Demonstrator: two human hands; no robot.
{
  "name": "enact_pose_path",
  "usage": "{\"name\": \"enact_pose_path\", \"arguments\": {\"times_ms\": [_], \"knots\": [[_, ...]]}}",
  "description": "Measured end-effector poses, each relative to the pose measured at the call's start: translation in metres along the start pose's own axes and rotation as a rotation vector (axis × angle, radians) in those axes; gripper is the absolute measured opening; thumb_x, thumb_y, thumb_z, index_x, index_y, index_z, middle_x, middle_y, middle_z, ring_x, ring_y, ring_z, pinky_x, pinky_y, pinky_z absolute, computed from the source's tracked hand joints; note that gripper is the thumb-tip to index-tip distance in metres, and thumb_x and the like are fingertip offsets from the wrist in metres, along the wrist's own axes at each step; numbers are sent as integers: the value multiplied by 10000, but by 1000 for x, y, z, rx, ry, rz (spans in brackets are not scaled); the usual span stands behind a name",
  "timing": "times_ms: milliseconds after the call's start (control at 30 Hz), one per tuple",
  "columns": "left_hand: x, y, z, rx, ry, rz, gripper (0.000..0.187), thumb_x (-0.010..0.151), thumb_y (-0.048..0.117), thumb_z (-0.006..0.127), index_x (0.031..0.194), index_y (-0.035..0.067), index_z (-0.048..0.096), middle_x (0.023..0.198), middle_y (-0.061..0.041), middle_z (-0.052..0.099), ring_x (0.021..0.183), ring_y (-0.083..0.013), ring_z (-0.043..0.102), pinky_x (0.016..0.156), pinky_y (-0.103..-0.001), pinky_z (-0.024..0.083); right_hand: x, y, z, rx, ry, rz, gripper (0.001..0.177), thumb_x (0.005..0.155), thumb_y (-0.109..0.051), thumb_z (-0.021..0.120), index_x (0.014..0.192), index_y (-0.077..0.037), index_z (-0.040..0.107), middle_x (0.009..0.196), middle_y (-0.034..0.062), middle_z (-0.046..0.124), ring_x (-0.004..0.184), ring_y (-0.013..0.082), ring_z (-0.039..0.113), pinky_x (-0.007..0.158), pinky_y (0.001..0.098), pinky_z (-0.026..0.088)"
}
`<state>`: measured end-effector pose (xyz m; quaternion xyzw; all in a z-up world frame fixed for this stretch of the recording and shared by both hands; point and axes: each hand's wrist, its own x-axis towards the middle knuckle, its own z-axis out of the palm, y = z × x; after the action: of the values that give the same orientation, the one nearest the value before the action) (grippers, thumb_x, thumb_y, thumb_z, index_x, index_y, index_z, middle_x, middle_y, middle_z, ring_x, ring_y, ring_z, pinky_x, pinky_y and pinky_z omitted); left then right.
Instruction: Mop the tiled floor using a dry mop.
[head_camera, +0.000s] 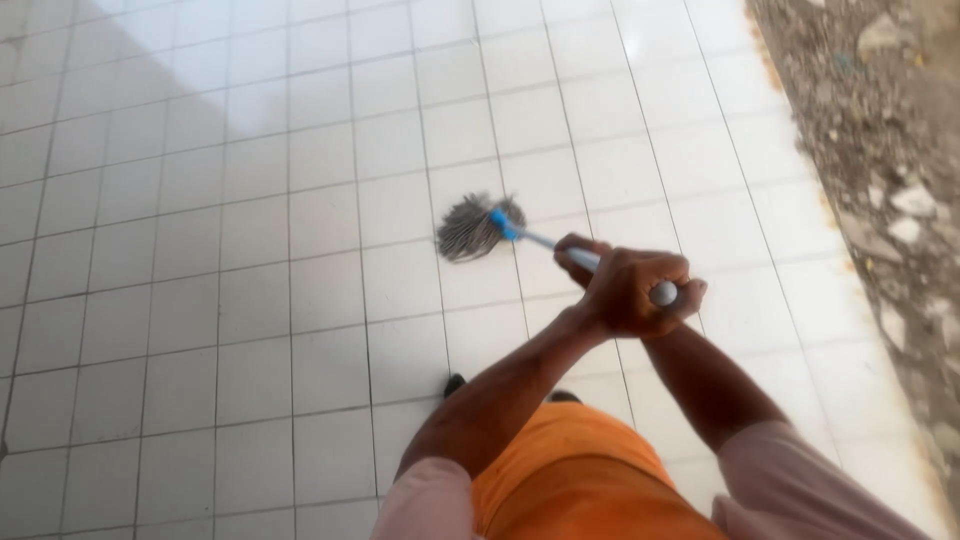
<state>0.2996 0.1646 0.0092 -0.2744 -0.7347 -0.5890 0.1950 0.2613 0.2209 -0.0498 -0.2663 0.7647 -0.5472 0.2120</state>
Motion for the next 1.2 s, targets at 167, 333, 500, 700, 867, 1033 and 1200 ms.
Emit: {"name": "enact_pose_path", "arguments": {"times_ms": [167, 333, 500, 700, 867, 1033, 1200], "knots": [[19, 8, 50, -82, -50, 46, 353, 885, 99, 668, 630, 113, 425, 518, 10, 492, 438, -91, 440, 445, -273, 348, -35, 68, -49, 386, 38, -70, 262, 1024, -362, 617, 914, -124, 618, 636, -59, 441, 592, 61, 380, 542, 256, 344], [21, 7, 71, -154, -72, 42, 390, 887, 69, 649, 614, 112, 374, 508, 6, 426, 452, -88, 376, 463, -283, 290, -51, 150, -75, 749, 74, -171, 290, 1031, -379, 617, 886, -129, 596, 707, -59, 490, 682, 51, 454, 611, 245, 400], [-2, 8, 52, -164, -97, -51, 406, 885, 51, 644, 623, 114, 340, 521, 3, 380, 483, -87, 348, 459, -288, 284, -42, 252, -56, 1101, 63, -252, 321, 1039, -396, 617, 859, -134, 575, 778, -58, 539, 772, 43, 527, 680, 236, 456], [-34, 8, -27, -216, 4, -90, 320, 887, 52, 584, 621, 122, 421, 537, 29, 449, 485, -61, 411, 451, -260, 379, -14, 95, 26, 782, 154, -42, 347, 937, -454, 559, 921, -111, 610, 865, -21, 638, 802, 44, 622, 671, 228, 551], [-82, 60, -130, -66, 91, -192, 334, 867, 45, 611, 621, 95, 390, 527, 28, 416, 505, -52, 368, 455, -261, 308, 19, 53, 129, 176, 131, -88, 271, 970, -332, 634, 924, -67, 599, 857, 10, 642, 759, 74, 638, 601, 259, 551], [-125, 103, -197, 55, 162, -213, 383, 873, 60, 626, 609, 98, 352, 511, 35, 367, 487, -45, 328, 437, -258, 281, 30, 13, 229, 23, 96, -267, 258, 948, -265, 704, 970, -62, 546, 868, -9, 592, 784, 70, 598, 599, 257, 512], [-165, 137, -237, 376, 331, -182, 427, 901, 184, 735, 629, 119, 413, 507, 38, 419, 463, -58, 381, 423, -262, 311, 38, -8, 314, 61, 19, -353, 287, 961, -271, 712, 930, -75, 504, 811, -39, 485, 720, 70, 483, 573, 253, 411]]}}
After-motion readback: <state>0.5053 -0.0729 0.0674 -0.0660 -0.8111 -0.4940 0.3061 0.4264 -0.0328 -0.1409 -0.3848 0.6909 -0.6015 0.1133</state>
